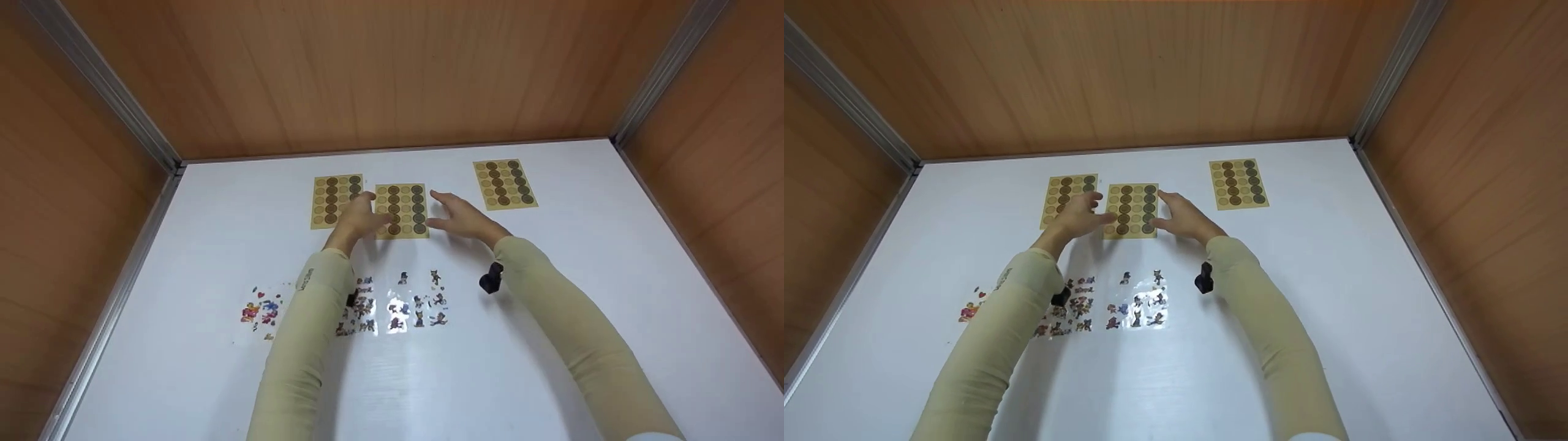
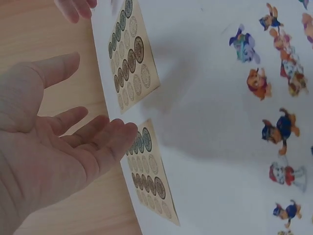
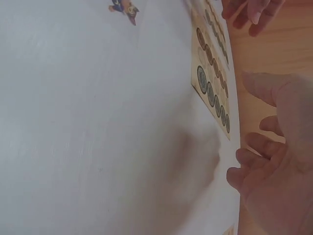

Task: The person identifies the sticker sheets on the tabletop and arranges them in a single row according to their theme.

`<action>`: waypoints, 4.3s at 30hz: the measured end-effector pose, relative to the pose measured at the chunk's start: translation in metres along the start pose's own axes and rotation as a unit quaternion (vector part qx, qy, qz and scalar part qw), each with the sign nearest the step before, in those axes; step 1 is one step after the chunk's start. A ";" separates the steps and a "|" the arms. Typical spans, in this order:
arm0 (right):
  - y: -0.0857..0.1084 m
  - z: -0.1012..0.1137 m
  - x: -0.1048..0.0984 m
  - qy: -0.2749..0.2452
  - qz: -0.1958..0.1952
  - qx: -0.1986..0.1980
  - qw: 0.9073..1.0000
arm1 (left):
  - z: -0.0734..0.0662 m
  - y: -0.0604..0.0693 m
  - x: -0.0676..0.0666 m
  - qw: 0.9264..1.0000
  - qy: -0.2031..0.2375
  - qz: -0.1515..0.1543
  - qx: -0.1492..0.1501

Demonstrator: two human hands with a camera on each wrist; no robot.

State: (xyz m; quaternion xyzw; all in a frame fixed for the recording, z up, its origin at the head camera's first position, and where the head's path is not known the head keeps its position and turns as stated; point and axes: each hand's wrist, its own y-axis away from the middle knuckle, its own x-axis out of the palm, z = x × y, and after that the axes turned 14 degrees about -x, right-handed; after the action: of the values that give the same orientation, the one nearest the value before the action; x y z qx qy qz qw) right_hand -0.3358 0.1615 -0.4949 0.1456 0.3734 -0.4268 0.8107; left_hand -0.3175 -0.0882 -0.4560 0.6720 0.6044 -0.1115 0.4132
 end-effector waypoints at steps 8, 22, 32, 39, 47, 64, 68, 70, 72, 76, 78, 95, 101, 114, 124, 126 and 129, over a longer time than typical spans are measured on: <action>-0.006 -0.007 0.015 -0.022 0.007 0.016 1.000 | -0.003 -0.010 0.021 0.998 0.040 -0.038 -0.022; -0.002 -0.009 0.017 -0.008 0.062 0.064 0.996 | 0.001 -0.017 0.035 0.994 0.020 -0.097 -0.047; -0.006 -0.009 0.019 0.025 0.087 0.043 0.995 | -0.003 -0.013 0.042 0.990 -0.032 -0.129 -0.041; -0.009 -0.011 0.021 0.051 0.102 0.020 0.993 | -0.005 -0.015 0.049 0.989 -0.049 -0.131 -0.045; -0.007 -0.010 0.020 0.041 0.103 0.019 0.994 | -0.005 -0.016 0.050 0.987 -0.098 -0.125 -0.026; -0.005 -0.008 0.017 0.041 0.123 0.065 0.989 | -0.006 -0.007 0.054 0.996 -0.078 -0.050 -0.004; -0.006 -0.007 0.016 0.034 0.119 0.060 0.991 | -0.007 -0.008 0.054 0.996 -0.069 -0.051 -0.012; -0.006 -0.006 0.016 0.027 0.117 0.060 0.991 | -0.008 -0.008 0.054 0.996 -0.069 -0.056 -0.016; -0.006 -0.005 0.016 0.022 0.116 0.064 0.991 | -0.008 -0.007 0.054 0.996 -0.069 -0.059 -0.017; -0.004 -0.005 0.016 0.024 0.116 0.073 0.990 | -0.006 -0.006 0.055 0.996 -0.062 -0.057 -0.010; -0.004 -0.006 0.017 0.028 0.116 0.072 0.990 | -0.006 -0.006 0.056 0.997 -0.052 -0.054 -0.008; -0.004 -0.007 0.019 0.022 0.108 0.063 0.992 | -0.011 -0.006 0.059 0.997 -0.047 -0.054 -0.030; -0.005 -0.005 0.019 0.018 0.094 0.057 0.994 | -0.012 -0.006 0.059 0.996 -0.041 -0.069 -0.032; 0.002 -0.011 0.021 -0.003 0.075 0.072 0.995 | -0.012 -0.008 0.066 0.997 -0.043 -0.067 -0.024; 0.002 -0.006 0.022 -0.013 0.064 0.066 0.996 | -0.013 -0.009 0.065 0.995 -0.040 -0.096 -0.012; 0.001 -0.006 0.021 -0.016 0.063 0.067 0.996 | -0.013 -0.009 0.063 0.994 -0.035 -0.101 -0.012; 0.003 -0.006 0.021 -0.021 0.060 0.066 0.996 | -0.013 -0.009 0.063 0.993 -0.021 -0.116 -0.013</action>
State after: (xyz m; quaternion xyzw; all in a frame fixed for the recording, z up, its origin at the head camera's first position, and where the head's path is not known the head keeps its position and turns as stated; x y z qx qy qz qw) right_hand -0.3289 0.1540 -0.5147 0.2120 0.3175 -0.4043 0.8311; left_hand -0.3152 -0.0343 -0.4927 0.5898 0.6708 -0.1648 0.4182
